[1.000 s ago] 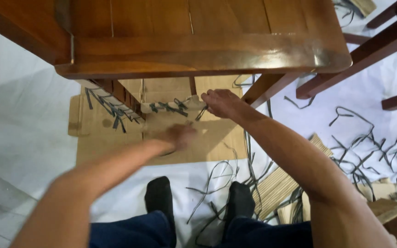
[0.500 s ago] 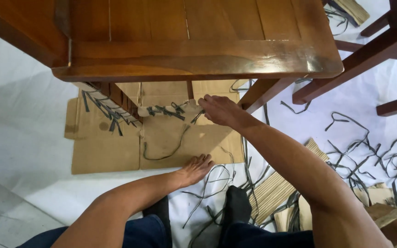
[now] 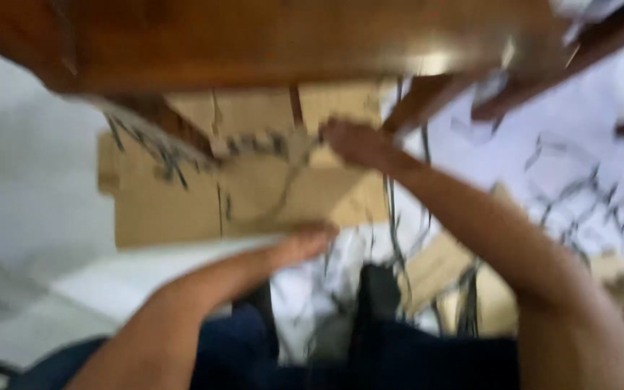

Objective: Wrapping dark strips around the rungs of a wooden chair.

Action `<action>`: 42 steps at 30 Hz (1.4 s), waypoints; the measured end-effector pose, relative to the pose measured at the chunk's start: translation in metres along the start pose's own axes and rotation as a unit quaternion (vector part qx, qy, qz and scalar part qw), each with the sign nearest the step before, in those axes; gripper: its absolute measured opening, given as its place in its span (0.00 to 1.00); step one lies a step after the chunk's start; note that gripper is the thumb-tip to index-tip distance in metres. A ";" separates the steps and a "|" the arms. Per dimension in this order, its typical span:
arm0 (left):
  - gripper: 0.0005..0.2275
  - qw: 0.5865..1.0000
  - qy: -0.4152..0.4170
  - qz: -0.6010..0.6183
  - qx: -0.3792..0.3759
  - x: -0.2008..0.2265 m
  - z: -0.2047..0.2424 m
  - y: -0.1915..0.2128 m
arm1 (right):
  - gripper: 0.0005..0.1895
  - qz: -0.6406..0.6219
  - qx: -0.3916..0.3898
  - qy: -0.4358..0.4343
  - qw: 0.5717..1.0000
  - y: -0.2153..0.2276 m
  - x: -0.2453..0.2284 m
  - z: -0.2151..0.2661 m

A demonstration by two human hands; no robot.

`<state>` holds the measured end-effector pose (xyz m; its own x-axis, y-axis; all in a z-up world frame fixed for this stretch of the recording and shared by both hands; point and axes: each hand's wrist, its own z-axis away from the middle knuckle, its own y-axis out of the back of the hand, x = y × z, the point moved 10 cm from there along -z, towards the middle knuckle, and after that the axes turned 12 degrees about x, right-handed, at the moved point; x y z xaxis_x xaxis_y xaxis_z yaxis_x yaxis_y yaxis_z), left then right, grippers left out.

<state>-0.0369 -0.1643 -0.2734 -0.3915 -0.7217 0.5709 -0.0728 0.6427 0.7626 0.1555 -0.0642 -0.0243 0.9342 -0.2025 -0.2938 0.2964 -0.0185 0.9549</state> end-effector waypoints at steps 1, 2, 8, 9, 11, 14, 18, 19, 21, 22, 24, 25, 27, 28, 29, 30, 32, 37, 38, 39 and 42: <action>0.17 0.998 -0.015 0.059 0.030 -0.004 -0.003 0.006 | 0.20 0.014 0.054 0.039 0.998 -0.005 0.008 0.006; 0.17 0.997 -0.008 0.074 0.019 0.002 -0.004 0.006 | 0.20 0.000 0.044 0.029 0.999 -0.009 0.009 0.021; 0.14 0.985 0.129 -0.029 -0.108 -0.007 -0.049 0.061 | 0.19 0.012 0.150 -0.032 0.988 0.037 0.021 0.064; 0.13 0.976 0.181 -0.050 -0.112 -0.021 -0.049 0.063 | 0.17 0.046 0.124 -0.011 0.991 0.031 0.023 0.072; 0.13 0.963 0.233 -0.071 -0.118 -0.033 -0.051 0.076 | 0.16 0.079 0.098 0.008 0.992 0.032 0.017 0.085; 0.14 0.973 0.196 -0.112 -0.054 -0.023 -0.070 0.121 | 0.18 0.089 -0.103 -0.078 0.988 0.001 0.027 0.105; 0.21 0.911 0.331 -0.219 0.113 -0.032 -0.073 0.193 | 0.20 0.072 -0.201 -0.140 0.967 -0.050 0.057 0.140; 0.25 0.876 0.412 -0.216 0.129 -0.042 -0.063 0.202 | 0.20 0.077 -0.230 -0.156 0.957 -0.059 0.065 0.149; 0.22 0.852 0.466 -0.200 0.132 -0.084 -0.028 0.167 | 0.20 0.066 -0.208 -0.153 0.964 -0.055 0.066 0.149; 0.20 0.824 0.518 -0.183 0.135 -0.107 -0.005 0.150 | 0.19 0.055 -0.186 -0.151 0.969 -0.050 0.066 0.147; 0.18 0.835 0.512 -0.175 0.098 -0.124 0.003 0.124 | 0.18 0.038 -0.185 -0.162 0.969 -0.050 0.063 0.143; 0.16 0.845 0.505 -0.165 0.062 -0.135 0.002 0.108 | 0.17 0.021 -0.185 -0.173 0.967 -0.048 0.063 0.139; 0.12 0.878 0.437 -0.171 0.097 -0.137 -0.017 0.098 | 0.18 -0.030 -0.175 -0.210 0.961 -0.049 0.059 0.130; 0.09 0.904 0.370 -0.171 0.129 -0.132 -0.031 0.092 | 0.19 -0.084 -0.169 -0.244 0.951 -0.053 0.058 0.128; 0.09 0.906 0.367 -0.169 0.127 -0.112 -0.053 0.098 | 0.19 -0.084 -0.169 -0.249 0.950 -0.067 0.064 0.127; 0.08 0.909 0.374 -0.034 0.180 -0.094 -0.073 0.105 | 0.19 -0.170 -0.114 -0.266 0.942 -0.077 0.068 0.120; 0.08 0.892 0.374 0.106 0.229 -0.054 -0.110 0.128 | 0.21 -0.250 -0.060 -0.281 0.925 -0.090 0.071 0.113; 0.06 0.856 0.318 0.261 0.313 -0.005 -0.172 0.197 | 0.28 -0.553 0.021 -0.480 0.680 -0.078 0.048 0.114; 0.06 0.854 0.316 0.261 0.319 -0.008 -0.177 0.201 | 0.28 -0.550 0.021 -0.478 0.685 -0.074 0.047 0.115; 0.07 0.860 0.288 0.244 0.344 -0.007 -0.180 0.211 | 0.29 -0.554 0.052 -0.466 0.687 -0.068 0.048 0.114; 0.08 0.860 0.272 0.224 0.370 -0.016 -0.188 0.244 | 0.26 -0.498 0.119 -0.424 0.747 -0.056 0.052 0.112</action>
<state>0.1236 -0.0442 -0.0392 -0.0604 -0.2440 0.9679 -0.6695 0.7291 0.1420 0.1654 -0.1838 -0.0881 -0.2178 -0.5174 -0.8276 0.6220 -0.7270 0.2909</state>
